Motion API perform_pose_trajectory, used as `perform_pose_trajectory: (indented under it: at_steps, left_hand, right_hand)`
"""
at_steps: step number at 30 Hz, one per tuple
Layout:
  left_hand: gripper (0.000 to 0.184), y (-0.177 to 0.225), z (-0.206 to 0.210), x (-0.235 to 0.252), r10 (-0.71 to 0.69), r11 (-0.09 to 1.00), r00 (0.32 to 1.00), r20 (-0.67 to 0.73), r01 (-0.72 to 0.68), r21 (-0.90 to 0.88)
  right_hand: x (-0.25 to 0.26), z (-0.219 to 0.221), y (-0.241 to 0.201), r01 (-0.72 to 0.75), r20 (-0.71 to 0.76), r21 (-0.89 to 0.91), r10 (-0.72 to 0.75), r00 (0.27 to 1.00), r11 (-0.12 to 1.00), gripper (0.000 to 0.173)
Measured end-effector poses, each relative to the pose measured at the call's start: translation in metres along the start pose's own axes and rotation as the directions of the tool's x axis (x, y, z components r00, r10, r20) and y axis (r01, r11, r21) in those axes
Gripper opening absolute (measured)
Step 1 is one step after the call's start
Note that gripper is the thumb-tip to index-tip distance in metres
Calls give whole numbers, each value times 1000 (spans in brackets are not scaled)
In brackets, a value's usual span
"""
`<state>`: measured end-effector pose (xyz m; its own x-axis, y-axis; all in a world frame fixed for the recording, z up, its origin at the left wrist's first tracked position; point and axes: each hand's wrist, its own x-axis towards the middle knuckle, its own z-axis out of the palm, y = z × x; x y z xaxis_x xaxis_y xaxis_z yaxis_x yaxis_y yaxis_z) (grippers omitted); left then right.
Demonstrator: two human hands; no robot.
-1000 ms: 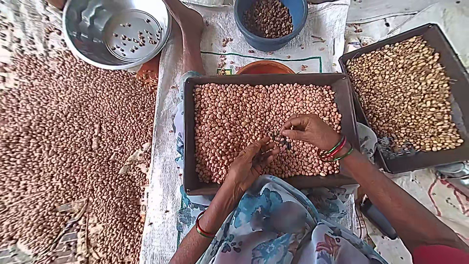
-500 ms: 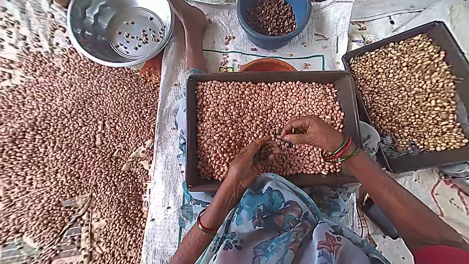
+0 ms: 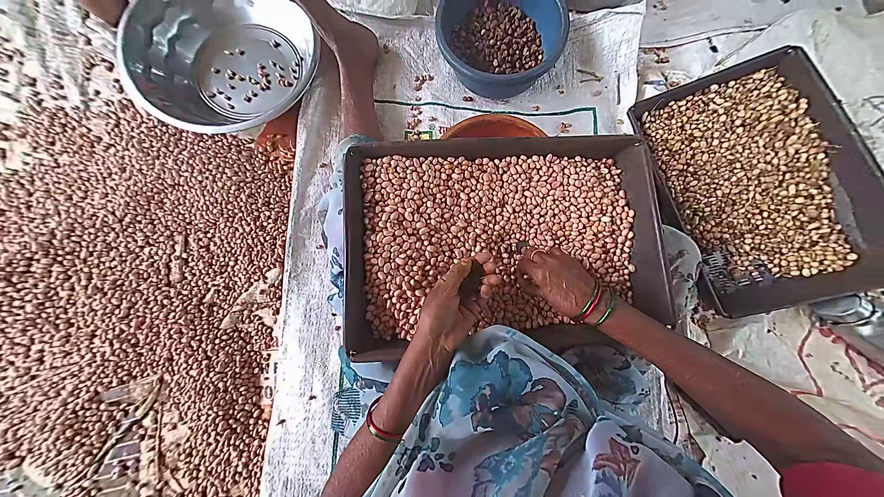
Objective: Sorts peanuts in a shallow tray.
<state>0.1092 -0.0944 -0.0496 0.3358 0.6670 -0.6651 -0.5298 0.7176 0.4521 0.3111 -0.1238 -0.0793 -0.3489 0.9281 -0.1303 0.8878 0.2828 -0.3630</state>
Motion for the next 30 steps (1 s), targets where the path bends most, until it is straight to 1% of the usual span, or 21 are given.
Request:
perform_pose_trajectory:
  at_steps: [1, 2, 3, 4, 5, 7, 8, 9, 10, 11, 12, 13, 15, 16, 17, 18, 21, 23, 26, 28, 30]
  left_hand:
    - [36, 0, 1, 0, 1, 1000, 1000, -11, -1, 1]
    - [35, 0, 2, 0, 4, 1000, 1000, -16, -4, 4]
    - [35, -1, 2, 0, 7, 1000, 1000, -2, -7, 19]
    - [36, -1, 1, 0, 10, 999, 1000, 23, -11, 52]
    - [38, -1, 0, 1, 6, 994, 999, 53, -11, 104]
    - [38, -1, -1, -1, -46, 979, 995, 93, 26, 204]
    - [37, -1, 0, -1, -74, 971, 993, 97, 50, 232]
    - [37, -1, 2, -2, -93, 967, 991, 98, 66, 247]
    - [36, -1, 3, -2, -99, 966, 990, 104, 71, 250]
    - [35, -2, 4, -1, -96, 968, 990, 108, 67, 243]
    - [37, -3, 4, -1, -85, 971, 991, 106, 59, 233]
    - [37, -2, 4, -1, -74, 975, 993, 89, 54, 218]
    - [36, -1, 2, -1, -58, 983, 997, 52, 48, 178]
    - [37, 0, 1, -1, -49, 987, 998, 43, 42, 158]
    - [37, 1, -1, -1, -44, 988, 998, 40, 37, 148]
    - [38, 2, -1, -2, -37, 989, 999, 35, 32, 142]
    - [38, 0, 2, 0, -33, 990, 998, 48, 26, 136]
    - [38, -2, 0, 1, 8, 994, 999, 43, -12, 105]
    - [34, -2, 0, 3, 98, 995, 995, -27, -98, -7]
    - [34, -1, 1, 3, 134, 988, 989, -60, -138, -69]
    - [34, 0, 0, 1, 141, 985, 987, -73, -147, -84]
  right_hand:
    - [1, -2, 0, -23, 33, 22, 22, 999, 999, 17]
    - [3, -8, 0, -91, 98, 78, 83, 992, 993, 19]
    - [5, -16, 0, -161, 149, 156, 138, 979, 975, 20]
    - [6, -26, 1, -207, 156, 258, 171, 973, 944, 19]
    - [6, -36, 1, -210, 129, 395, 173, 977, 894, 16]
    - [5, -54, 2, -146, 96, 681, 111, 989, 718, 9]
    - [8, -58, 4, -102, 74, 741, 71, 995, 663, 10]
    - [12, -58, 5, -70, 41, 726, 59, 997, 684, 9]
    - [17, -55, 6, -60, 1, 639, 77, 997, 767, 8]
    - [23, -49, 8, -59, -39, 508, 91, 995, 859, 10]
    - [28, -39, 10, -65, -65, 384, 97, 993, 921, 11]
    - [32, -29, 13, -61, -81, 273, 86, 993, 960, 13]
    - [34, -6, 16, 23, -181, 62, -11, 983, 998, 14]
    - [35, 1, 16, 69, -234, -20, -72, 970, 997, 12]
    - [35, 3, 17, 99, -263, -60, -112, 958, 993, 10]
    - [36, 1, 19, 103, -264, -59, -115, 958, 993, 10]
    - [37, -26, 26, -2, -186, 144, 29, 982, 990, 9]
    - [39, -40, 26, -54, -115, 222, 82, 990, 973, 12]
    - [38, -32, 21, -30, -61, 133, 38, 997, 991, 15]
    - [36, -14, 15, 17, -96, 39, -13, 995, 999, 15]
    - [35, -4, 9, 46, -149, -29, -50, 988, 999, 12]
